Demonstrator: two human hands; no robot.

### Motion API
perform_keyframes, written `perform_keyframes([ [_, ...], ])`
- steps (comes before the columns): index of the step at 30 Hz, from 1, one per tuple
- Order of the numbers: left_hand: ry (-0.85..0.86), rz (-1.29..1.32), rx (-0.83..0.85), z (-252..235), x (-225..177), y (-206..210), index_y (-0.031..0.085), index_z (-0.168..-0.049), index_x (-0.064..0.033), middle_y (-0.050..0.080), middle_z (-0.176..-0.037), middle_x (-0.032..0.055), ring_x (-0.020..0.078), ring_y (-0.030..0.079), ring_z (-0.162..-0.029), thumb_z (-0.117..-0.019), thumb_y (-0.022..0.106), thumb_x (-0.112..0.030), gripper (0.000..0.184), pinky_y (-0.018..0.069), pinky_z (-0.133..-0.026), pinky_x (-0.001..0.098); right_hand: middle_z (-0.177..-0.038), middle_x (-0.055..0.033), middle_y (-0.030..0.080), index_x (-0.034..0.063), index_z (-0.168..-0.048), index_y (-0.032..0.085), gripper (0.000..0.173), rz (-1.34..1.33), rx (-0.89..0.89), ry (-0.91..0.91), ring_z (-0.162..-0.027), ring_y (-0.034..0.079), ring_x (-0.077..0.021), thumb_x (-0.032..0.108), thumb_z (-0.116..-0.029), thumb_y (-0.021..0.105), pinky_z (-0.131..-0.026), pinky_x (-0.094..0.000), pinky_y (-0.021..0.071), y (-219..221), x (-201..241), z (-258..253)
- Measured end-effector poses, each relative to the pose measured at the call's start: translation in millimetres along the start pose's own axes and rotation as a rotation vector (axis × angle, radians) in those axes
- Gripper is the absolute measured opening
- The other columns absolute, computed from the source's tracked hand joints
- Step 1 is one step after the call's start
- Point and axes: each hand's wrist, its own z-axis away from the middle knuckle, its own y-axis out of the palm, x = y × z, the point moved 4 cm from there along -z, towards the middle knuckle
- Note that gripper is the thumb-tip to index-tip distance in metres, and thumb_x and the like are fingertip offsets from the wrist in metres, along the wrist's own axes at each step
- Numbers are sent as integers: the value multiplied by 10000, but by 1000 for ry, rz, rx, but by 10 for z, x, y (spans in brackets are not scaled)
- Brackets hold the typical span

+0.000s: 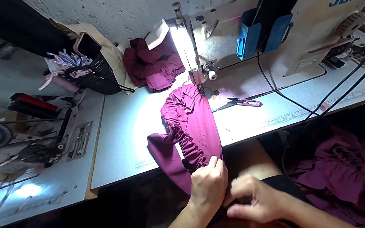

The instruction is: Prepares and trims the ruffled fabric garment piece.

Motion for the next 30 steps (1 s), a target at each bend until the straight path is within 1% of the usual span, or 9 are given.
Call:
perform_keyframes([
  [2,1,71,-21,-32,46,-117,726,-780,-90,647,-710,31,142,592,-493,-891,597,-161,185,429,-390,298,-755,-26,677,23,-846,723,295,68,-171,44,-690,617,-26,243,-1010,616,-633,-197,522,-434,41,-344],
  [4,0,110,-34,-65,87,-203,721,-791,-106,637,-711,14,125,588,-514,-913,601,-185,188,417,-399,286,-754,-13,680,56,-915,765,190,397,-277,62,-654,592,-38,171,-965,622,-607,-218,507,-807,-149,-753],
  [6,1,138,-53,-111,121,-282,725,-793,-111,629,-700,6,113,583,-520,-917,605,-198,193,413,-405,272,-1003,-70,730,81,-1067,778,203,658,-189,48,-908,691,-173,104,-927,633,-818,-361,580,-1040,-497,-1166],
  [7,-1,155,-66,-139,143,-327,732,-797,-111,632,-698,5,106,584,-526,-916,610,-200,192,419,-412,262,-1114,-104,717,80,-1117,769,239,728,-115,58,-1050,680,-242,70,-917,639,-932,-420,556,-1107,-654,-1363],
  [12,-50,240,-97,-209,289,-510,751,-818,-108,659,-718,1,58,594,-572,-917,633,-200,179,430,-461,209,-1110,-116,706,97,-1061,767,204,940,-37,85,-1067,671,-325,45,-936,616,-916,-507,554,-1184,-975,-1869],
  [16,-66,309,-84,-199,336,-496,755,-824,-96,661,-717,7,47,593,-598,-915,648,-190,169,431,-492,183,-1073,-102,711,107,-973,779,213,852,-10,-60,-1054,634,-342,15,-890,605,-902,-523,503,-1206,-1012,-1837],
  [22,-28,379,-73,-258,320,-439,741,-832,-83,633,-703,15,59,569,-581,-941,634,-176,179,407,-484,186,-1088,-24,701,175,-914,773,176,767,142,-96,-1214,575,-269,75,-819,664,-1054,-539,390,-989,-735,-1518],
  [27,43,309,-53,-206,227,-305,717,-788,-95,564,-643,9,102,496,-503,-950,610,-176,210,345,-436,234,-1040,-19,759,109,-944,765,207,579,33,-121,-1213,637,-204,92,-968,560,-1116,-515,390,-763,-504,-966],
  [30,75,252,-16,-160,202,-253,718,-790,-93,548,-638,13,124,469,-478,-954,604,-166,213,335,-426,250,-1002,-70,772,64,-944,758,186,480,-113,-125,-1135,689,-181,73,-991,578,-1136,-475,402,-630,-413,-684],
])
